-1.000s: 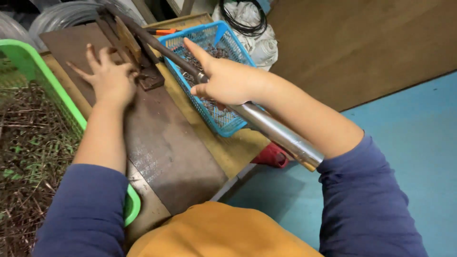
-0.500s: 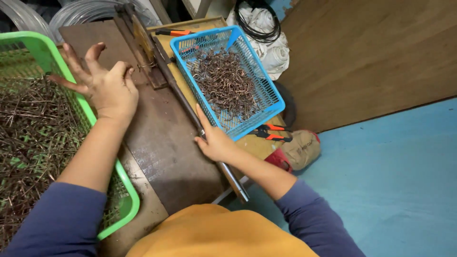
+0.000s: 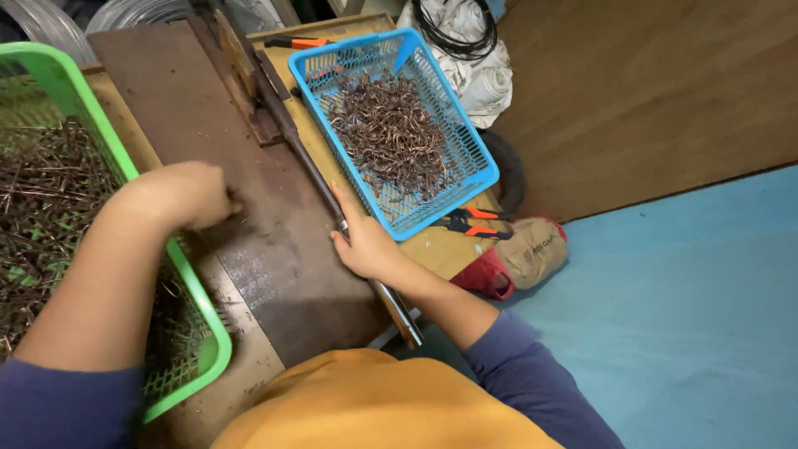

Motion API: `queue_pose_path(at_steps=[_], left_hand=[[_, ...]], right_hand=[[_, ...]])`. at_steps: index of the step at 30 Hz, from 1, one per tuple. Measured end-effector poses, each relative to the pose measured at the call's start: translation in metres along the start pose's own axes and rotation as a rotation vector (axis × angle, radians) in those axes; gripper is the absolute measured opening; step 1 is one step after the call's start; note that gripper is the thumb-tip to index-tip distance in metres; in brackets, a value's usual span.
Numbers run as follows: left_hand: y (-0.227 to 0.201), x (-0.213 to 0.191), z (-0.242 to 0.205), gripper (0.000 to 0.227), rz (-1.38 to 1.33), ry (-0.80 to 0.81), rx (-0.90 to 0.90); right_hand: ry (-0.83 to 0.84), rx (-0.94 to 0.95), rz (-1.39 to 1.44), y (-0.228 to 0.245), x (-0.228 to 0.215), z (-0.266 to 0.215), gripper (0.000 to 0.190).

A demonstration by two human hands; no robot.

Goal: Using a manual lever-action jig to pry or process small metal pins from a basket.

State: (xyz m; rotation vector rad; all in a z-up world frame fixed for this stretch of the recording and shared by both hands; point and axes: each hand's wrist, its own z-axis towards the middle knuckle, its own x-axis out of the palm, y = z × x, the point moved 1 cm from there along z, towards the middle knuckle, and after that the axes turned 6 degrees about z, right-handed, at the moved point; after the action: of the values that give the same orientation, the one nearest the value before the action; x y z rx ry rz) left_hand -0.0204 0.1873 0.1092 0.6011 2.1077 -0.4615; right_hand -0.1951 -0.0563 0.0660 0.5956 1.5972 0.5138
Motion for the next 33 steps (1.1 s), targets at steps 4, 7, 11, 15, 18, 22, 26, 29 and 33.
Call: queue_pose_path(at_steps=[4, 7, 11, 15, 18, 22, 26, 29, 33], left_hand=[[-0.026, -0.049, -0.025, 0.02, -0.734, -0.174, 0.215], [-0.025, -0.033, -0.01, 0.082, -0.911, -0.504, 0.646], [-0.015, -0.006, -0.012, 0.105, -0.606, -0.497, 0.193], [-0.014, 0.007, -0.058, 0.112, -0.517, -0.319, -0.134], [0.004, 0.034, -0.074, 0.123, -0.363, -0.233, -0.397], [0.04, 0.078, -0.081, 0.114, -0.485, -0.44, -0.521], [0.071, 0.114, -0.072, 0.092, -0.476, -0.532, -0.669], [0.083, 0.136, -0.058, 0.093, -0.501, -0.594, -0.693], [0.09, 0.147, -0.034, 0.089, -0.442, -0.53, -0.69]], right_hand=[[-0.025, -0.015, -0.004, 0.0, -0.001, 0.001, 0.085], [-0.007, -0.005, 0.007, -0.002, 0.0, -0.002, 0.082], [-0.029, -0.029, 0.02, -0.008, 0.002, 0.001, 0.082], [-0.021, -0.048, 0.032, -0.013, 0.004, 0.002, 0.083], [0.004, 0.006, 0.027, -0.01, 0.001, 0.001, 0.085], [-0.023, -0.055, 0.029, -0.009, 0.0, 0.001, 0.087], [0.007, -0.027, 0.054, -0.006, -0.001, 0.001, 0.089], [0.02, 0.014, 0.063, -0.003, 0.0, 0.002, 0.09], [0.003, 0.032, 0.056, -0.005, 0.004, 0.003, 0.089]])
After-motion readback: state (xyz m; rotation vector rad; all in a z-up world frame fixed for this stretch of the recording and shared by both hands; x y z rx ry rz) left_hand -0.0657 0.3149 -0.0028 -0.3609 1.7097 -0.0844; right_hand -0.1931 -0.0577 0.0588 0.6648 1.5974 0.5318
